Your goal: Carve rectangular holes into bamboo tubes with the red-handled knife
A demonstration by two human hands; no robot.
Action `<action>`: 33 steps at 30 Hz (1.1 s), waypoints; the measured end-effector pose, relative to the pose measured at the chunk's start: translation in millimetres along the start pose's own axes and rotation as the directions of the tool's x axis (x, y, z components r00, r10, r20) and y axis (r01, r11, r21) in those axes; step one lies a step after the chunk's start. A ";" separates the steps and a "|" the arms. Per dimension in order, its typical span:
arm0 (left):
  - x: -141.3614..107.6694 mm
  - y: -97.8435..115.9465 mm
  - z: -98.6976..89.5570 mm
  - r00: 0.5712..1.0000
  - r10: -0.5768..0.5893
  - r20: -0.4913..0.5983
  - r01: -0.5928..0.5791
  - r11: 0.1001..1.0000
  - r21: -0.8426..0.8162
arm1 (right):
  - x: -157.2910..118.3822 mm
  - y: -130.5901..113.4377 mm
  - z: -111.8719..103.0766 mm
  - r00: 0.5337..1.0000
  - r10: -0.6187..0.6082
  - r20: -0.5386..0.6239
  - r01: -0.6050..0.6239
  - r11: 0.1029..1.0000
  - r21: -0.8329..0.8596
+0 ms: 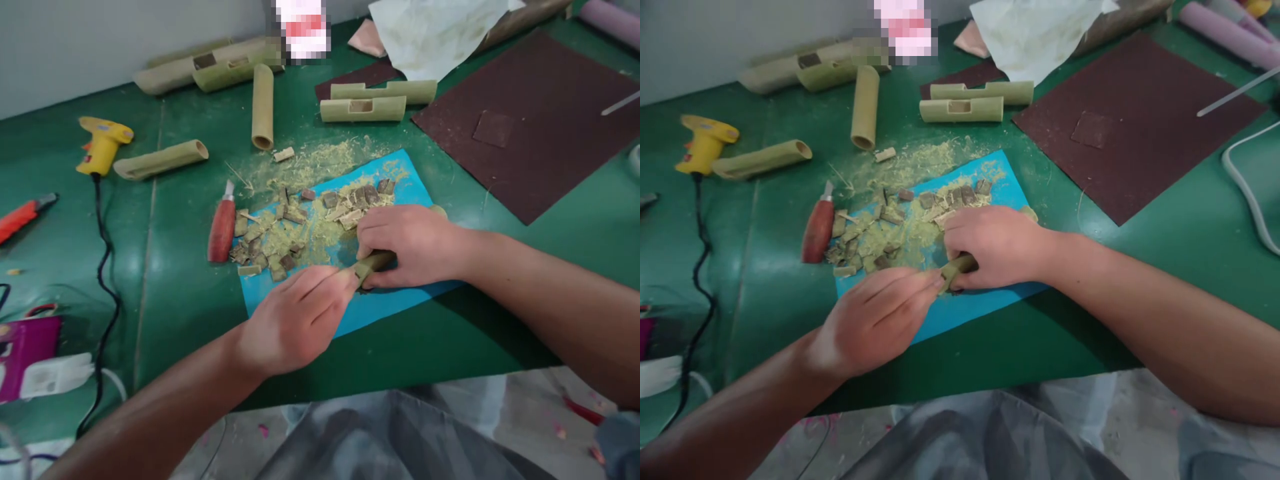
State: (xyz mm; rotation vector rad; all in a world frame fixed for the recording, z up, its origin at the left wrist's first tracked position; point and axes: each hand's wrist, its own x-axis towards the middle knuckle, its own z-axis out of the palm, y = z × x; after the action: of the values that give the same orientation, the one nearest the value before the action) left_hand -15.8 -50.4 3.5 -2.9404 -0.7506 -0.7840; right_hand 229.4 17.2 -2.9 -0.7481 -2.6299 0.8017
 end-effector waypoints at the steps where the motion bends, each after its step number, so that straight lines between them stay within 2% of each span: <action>1: 0.7 0.0 0.4 1.000 -0.010 0.007 0.010 1.000 0.003 | -0.1 0.4 0.3 1.000 -0.008 -0.009 0.008 1.000 0.000; 7: 2.6 -0.6 -0.9 0.999 -0.035 0.039 0.037 0.998 -0.046 | 0.1 1.9 1.3 0.999 -0.026 -0.029 0.027 0.999 0.026; 10: 3.1 -1.5 -1.8 0.995 -0.081 0.061 0.086 0.992 -0.087 | 0.1 1.3 0.1 0.999 -0.035 -0.028 0.036 0.999 0.023; 14: 4.0 -2.6 -2.2 0.997 -0.026 0.069 0.031 0.997 -0.073 | 0.2 1.5 -0.4 0.999 -0.019 -0.028 0.020 0.999 0.037; 19: 1.5 -3.3 -5.5 0.994 -0.079 0.080 0.089 0.987 -0.134 | 1.2 1.6 1.3 1.000 -0.012 -0.009 0.012 1.000 0.008; 25: 2.5 -4.7 -5.7 0.992 -0.079 0.097 0.093 0.984 -0.152 | 1.2 1.7 1.8 0.999 -0.017 -0.034 0.018 0.999 0.029; 33: 5.2 -4.0 -4.1 0.997 -0.064 0.042 0.070 0.989 -0.132 | 2.2 -0.8 0.9 1.000 0.013 -0.017 -0.013 1.000 0.011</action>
State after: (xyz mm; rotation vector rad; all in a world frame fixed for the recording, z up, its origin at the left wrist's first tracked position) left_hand -15.5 -45.0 9.1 -3.0711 -0.8355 -0.8159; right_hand 226.9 17.5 -3.0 -0.7666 -2.6061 0.8091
